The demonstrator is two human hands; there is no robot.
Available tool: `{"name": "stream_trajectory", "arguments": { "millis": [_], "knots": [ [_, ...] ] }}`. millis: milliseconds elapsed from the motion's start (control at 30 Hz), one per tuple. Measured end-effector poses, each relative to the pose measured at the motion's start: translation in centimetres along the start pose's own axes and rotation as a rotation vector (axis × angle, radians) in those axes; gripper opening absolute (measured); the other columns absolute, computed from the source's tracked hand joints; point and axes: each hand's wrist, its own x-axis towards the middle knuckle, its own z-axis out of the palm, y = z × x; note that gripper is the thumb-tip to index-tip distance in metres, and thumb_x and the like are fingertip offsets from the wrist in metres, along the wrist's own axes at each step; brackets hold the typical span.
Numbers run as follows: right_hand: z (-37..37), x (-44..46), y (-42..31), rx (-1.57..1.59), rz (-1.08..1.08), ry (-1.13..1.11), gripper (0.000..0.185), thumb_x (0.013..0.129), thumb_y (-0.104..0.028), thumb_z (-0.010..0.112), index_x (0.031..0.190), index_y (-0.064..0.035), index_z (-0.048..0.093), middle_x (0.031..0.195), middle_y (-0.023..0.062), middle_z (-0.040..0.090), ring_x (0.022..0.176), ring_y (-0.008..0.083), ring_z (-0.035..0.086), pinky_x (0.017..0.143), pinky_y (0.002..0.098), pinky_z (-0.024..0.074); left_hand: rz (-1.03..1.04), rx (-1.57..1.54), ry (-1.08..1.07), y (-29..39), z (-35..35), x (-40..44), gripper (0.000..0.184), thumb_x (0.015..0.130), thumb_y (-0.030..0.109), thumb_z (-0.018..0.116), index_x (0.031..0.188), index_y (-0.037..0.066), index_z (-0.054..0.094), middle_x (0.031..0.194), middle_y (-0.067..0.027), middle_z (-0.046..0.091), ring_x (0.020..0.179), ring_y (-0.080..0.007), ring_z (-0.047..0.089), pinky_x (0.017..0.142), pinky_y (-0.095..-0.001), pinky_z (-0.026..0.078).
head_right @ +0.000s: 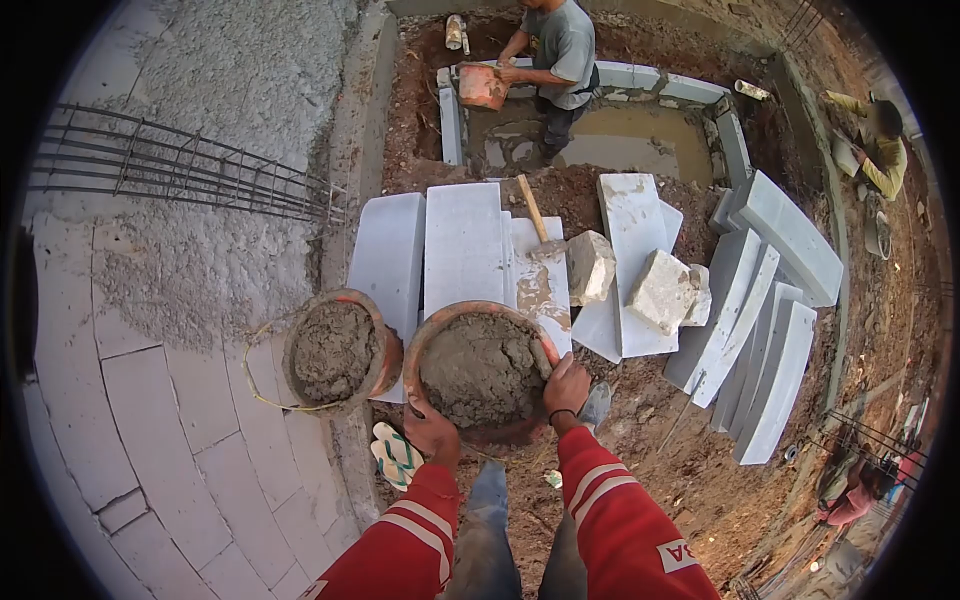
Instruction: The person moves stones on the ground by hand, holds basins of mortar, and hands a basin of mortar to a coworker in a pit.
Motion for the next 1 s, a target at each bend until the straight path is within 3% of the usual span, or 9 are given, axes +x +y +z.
{"name": "stream_trajectory", "arguments": {
  "millis": [1000],
  "knots": [
    [0.1, 0.2, 0.2, 0.032, -0.046, 0.002, 0.052, 0.098, -0.027, 0.033, 0.075, 0.0072, 0.064, 0.079, 0.0303, 0.062, 0.075, 0.0466, 0.061, 0.072, 0.0537, 0.0454, -0.015, 0.018, -0.035, -0.9, 0.5, 0.3, 0.065, 0.095, 0.052, 0.039, 0.116, -0.006, 0.061, 0.104, -0.0286, 0.064, 0.097, -0.0442, 0.06, 0.086, -0.0535, 0.045]
  ]
}}
